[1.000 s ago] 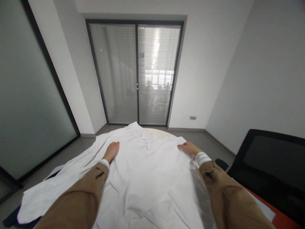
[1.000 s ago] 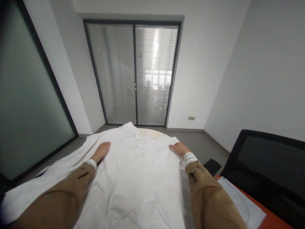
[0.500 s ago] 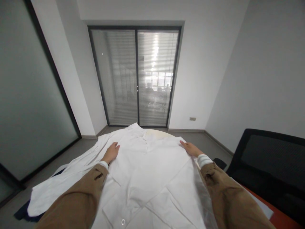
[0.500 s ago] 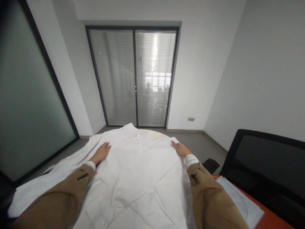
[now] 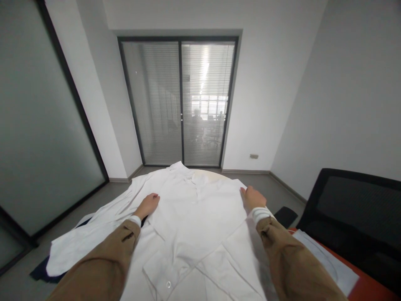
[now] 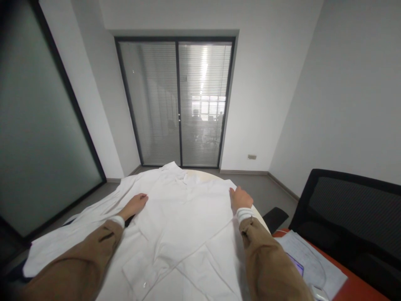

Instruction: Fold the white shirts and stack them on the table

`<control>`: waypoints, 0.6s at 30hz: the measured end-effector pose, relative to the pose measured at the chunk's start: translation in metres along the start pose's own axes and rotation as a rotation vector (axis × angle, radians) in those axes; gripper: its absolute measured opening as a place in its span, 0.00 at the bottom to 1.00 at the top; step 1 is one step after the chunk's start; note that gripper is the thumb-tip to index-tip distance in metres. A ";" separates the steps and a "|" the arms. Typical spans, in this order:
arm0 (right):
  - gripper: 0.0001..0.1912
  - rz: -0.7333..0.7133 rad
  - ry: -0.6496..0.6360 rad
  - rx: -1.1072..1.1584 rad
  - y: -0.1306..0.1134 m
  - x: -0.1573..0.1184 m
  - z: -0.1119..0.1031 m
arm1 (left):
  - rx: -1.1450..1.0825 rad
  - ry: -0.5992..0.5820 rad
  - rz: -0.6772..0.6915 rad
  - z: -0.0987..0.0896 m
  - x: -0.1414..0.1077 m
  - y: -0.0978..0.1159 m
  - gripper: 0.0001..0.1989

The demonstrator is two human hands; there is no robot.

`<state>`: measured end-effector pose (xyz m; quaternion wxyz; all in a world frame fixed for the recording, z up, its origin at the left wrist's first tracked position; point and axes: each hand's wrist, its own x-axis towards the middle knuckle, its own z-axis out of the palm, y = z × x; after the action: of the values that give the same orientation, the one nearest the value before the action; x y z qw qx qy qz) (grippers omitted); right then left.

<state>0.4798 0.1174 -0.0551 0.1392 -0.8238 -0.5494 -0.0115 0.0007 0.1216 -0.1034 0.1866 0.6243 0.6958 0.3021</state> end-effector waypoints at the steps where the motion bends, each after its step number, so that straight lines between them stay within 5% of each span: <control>1: 0.21 -0.039 0.082 -0.010 -0.009 -0.005 -0.003 | -0.008 -0.020 0.010 -0.001 -0.001 0.000 0.13; 4: 0.15 -0.280 0.195 0.028 -0.046 -0.034 -0.009 | -0.035 -0.040 0.071 -0.004 -0.003 0.001 0.12; 10: 0.17 -1.121 -0.072 0.343 -0.116 -0.154 -0.003 | -0.020 0.092 0.107 0.001 -0.002 0.004 0.19; 14: 0.34 -1.650 -0.274 0.304 -0.120 -0.216 -0.008 | 0.017 0.102 0.103 0.004 -0.003 0.002 0.16; 18: 0.31 -1.858 -0.156 0.185 -0.107 -0.238 -0.003 | 0.057 0.127 0.072 0.004 -0.004 0.001 0.15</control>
<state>0.2889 -0.0599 -0.0701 0.1018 -0.0385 -0.9939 -0.0192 0.0045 0.1187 -0.1063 0.1131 0.6336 0.6917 0.3276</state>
